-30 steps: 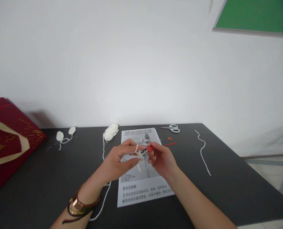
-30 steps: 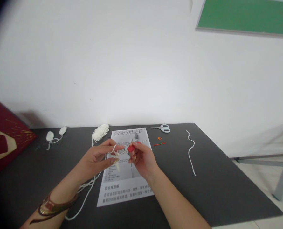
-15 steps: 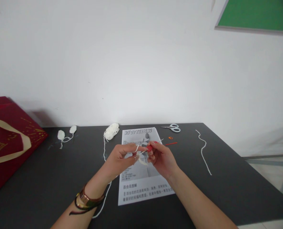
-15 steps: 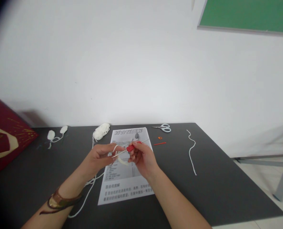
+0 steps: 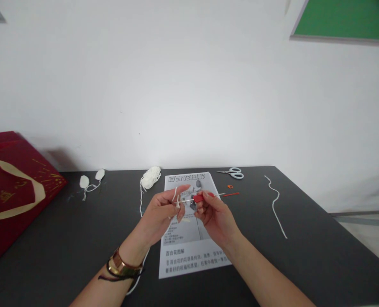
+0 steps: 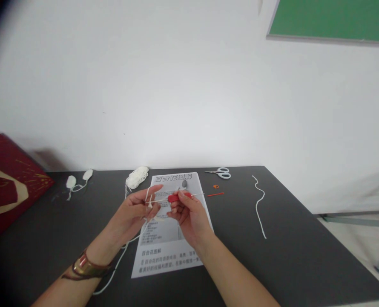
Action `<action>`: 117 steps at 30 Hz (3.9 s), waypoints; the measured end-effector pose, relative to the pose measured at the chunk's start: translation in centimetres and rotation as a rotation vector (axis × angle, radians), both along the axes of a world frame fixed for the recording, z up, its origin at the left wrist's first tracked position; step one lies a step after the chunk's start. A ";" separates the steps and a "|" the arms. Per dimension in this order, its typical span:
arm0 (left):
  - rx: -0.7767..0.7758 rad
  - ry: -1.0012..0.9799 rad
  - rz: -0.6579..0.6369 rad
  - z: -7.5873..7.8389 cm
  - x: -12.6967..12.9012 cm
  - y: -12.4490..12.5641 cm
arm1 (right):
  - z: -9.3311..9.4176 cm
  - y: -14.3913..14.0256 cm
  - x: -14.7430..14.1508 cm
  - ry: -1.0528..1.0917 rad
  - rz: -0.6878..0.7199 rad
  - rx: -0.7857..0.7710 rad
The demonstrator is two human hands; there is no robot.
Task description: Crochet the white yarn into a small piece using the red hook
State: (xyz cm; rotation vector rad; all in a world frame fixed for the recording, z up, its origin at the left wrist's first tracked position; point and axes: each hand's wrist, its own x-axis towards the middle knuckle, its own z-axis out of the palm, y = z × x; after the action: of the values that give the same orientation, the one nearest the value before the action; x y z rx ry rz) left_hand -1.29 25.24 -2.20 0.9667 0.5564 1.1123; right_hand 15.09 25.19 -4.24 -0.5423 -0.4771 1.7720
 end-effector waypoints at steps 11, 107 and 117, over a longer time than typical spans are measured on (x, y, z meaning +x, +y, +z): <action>0.132 -0.010 -0.022 0.1 -0.6 0.1 | 0.6 -0.5 0.2 0.019 -0.036 0.051; -0.068 -0.202 -0.227 1.2 -1.3 -0.5 | 3.1 -2.5 2.5 -0.634 -0.229 0.963; -0.019 -0.278 -0.133 1.6 -0.9 -0.7 | 3.0 -3.7 1.5 -1.059 -0.593 1.494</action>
State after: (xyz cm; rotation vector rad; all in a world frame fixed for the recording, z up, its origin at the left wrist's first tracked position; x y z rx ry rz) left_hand -2.17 24.50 -0.56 0.8033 0.2727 1.0971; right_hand 16.57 21.47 -1.22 -0.3717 -1.8733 0.1230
